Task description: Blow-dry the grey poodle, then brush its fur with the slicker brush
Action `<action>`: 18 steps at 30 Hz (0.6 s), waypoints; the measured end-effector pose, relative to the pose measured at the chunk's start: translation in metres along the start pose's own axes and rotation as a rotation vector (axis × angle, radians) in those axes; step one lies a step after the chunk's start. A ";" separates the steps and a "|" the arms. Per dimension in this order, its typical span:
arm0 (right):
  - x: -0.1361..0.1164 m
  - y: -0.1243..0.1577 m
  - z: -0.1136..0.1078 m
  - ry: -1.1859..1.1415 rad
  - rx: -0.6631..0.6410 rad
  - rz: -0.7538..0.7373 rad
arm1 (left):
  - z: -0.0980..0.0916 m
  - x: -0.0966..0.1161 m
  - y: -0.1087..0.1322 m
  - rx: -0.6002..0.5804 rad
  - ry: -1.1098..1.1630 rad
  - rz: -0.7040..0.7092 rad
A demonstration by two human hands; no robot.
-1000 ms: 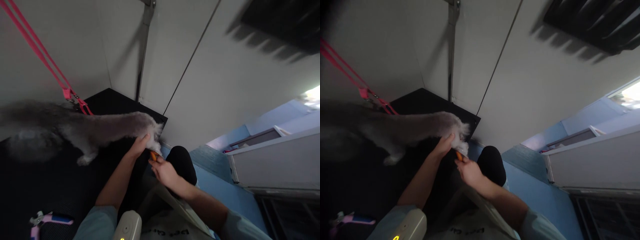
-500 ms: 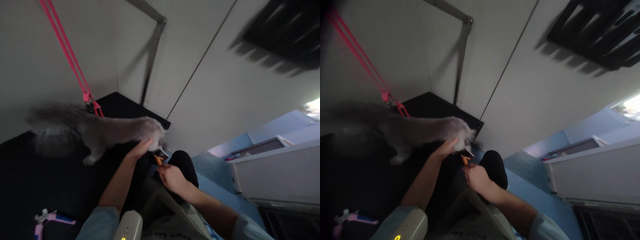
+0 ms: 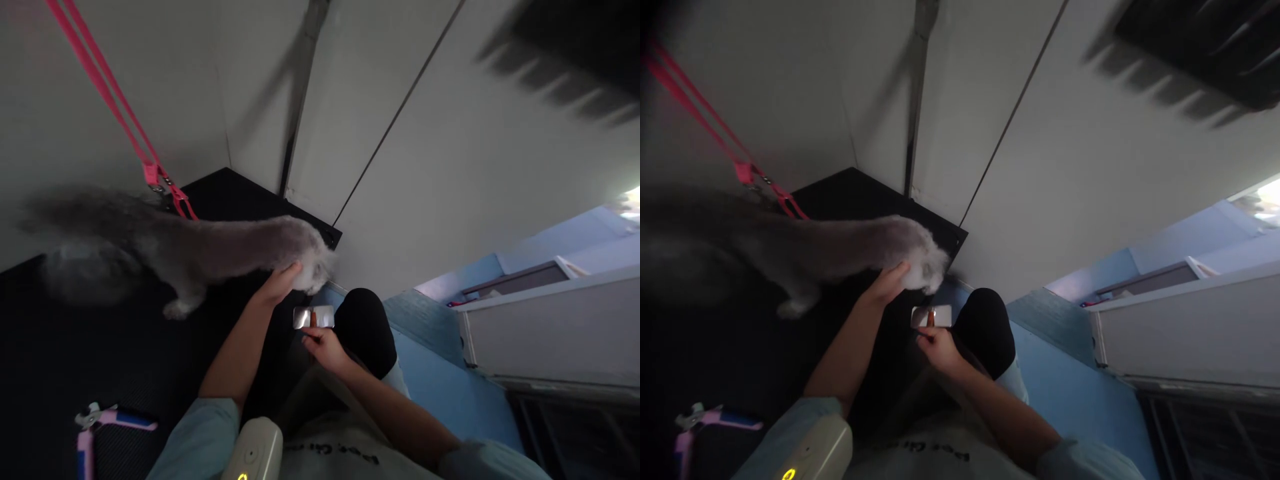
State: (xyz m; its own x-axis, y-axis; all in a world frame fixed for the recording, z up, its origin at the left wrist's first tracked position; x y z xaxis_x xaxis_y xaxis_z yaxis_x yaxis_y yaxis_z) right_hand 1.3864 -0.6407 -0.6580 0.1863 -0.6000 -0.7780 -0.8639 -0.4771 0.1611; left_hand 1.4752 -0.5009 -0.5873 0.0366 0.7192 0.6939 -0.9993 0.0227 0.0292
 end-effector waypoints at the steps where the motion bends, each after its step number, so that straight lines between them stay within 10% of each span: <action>1: 0.002 0.001 0.007 -0.063 0.003 0.006 | -0.001 0.001 0.000 0.016 -0.004 0.025; 6: -0.031 -0.002 -0.005 0.020 0.200 -0.161 | 0.001 0.006 0.000 0.043 0.005 0.144; 18: -0.016 -0.022 0.033 -0.301 0.134 0.038 | 0.003 -0.002 0.004 0.153 0.035 0.190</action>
State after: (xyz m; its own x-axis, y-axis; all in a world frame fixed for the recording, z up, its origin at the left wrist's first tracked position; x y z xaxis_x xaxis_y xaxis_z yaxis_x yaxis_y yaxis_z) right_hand 1.3868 -0.5993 -0.6688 0.0237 -0.3895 -0.9207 -0.9252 -0.3575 0.1274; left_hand 1.4710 -0.5045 -0.5867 -0.1552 0.7238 0.6724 -0.9757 -0.2190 0.0105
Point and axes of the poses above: each hand's wrist, its own y-axis away from the middle knuckle, its own z-axis out of the palm, x = y × z, the point moved 10 cm from there along -y, towards the middle knuckle, and after that the axes turned 6 degrees about -x, right-handed, at the moved point
